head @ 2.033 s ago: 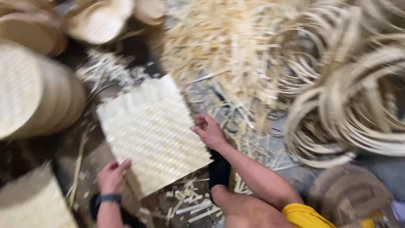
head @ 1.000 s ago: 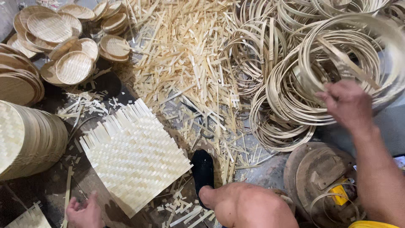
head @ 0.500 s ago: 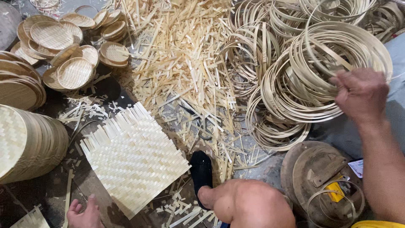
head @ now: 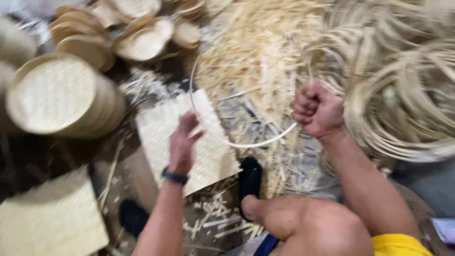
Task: The person assembles bamboo steamer lids by placing a circular bamboo frame over a woven mat, pressing them together, and trimming the excess woven material with shears.
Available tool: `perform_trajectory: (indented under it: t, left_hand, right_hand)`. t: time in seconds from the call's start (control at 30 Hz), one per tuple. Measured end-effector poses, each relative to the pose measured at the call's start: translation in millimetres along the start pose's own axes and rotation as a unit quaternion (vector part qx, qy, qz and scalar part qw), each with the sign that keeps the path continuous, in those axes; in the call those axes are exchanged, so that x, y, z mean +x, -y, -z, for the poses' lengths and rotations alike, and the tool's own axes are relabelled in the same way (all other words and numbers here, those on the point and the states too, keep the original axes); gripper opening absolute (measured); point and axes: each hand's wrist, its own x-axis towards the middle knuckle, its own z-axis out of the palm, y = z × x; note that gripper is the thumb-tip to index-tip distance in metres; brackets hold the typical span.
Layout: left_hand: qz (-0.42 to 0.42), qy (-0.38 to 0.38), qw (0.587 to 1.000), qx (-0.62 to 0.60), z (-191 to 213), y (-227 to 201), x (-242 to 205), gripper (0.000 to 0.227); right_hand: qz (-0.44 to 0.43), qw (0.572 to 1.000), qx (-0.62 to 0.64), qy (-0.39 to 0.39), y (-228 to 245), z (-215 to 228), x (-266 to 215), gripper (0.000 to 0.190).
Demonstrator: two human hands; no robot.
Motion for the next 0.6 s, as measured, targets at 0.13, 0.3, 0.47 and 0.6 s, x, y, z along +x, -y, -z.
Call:
perform_trajectory:
  t: [0.13, 0.3, 0.47, 0.6]
  left_hand:
    - [-0.004, 0.035, 0.952, -0.304, 6, -12, 2, 0.045]
    - [0.138, -0.007, 0.967, -0.214, 39, -23, -12, 0.035]
    - [0.175, -0.081, 0.964, -0.18, 60, -18, -24, 0.042]
    - [0.194, -0.101, 0.962, -0.165, 78, -14, -23, 0.042]
  right_hand:
    - [-0.058, 0.998, -0.011, 0.017, -59, -24, 27, 0.029]
    - [-0.103, 0.979, -0.174, -0.017, -67, -33, 52, 0.035]
    - [-0.163, 0.954, -0.242, -0.076, -93, -18, 66, 0.047]
    - [-0.17, 0.95, -0.26, -0.012, -92, -12, 69, 0.05]
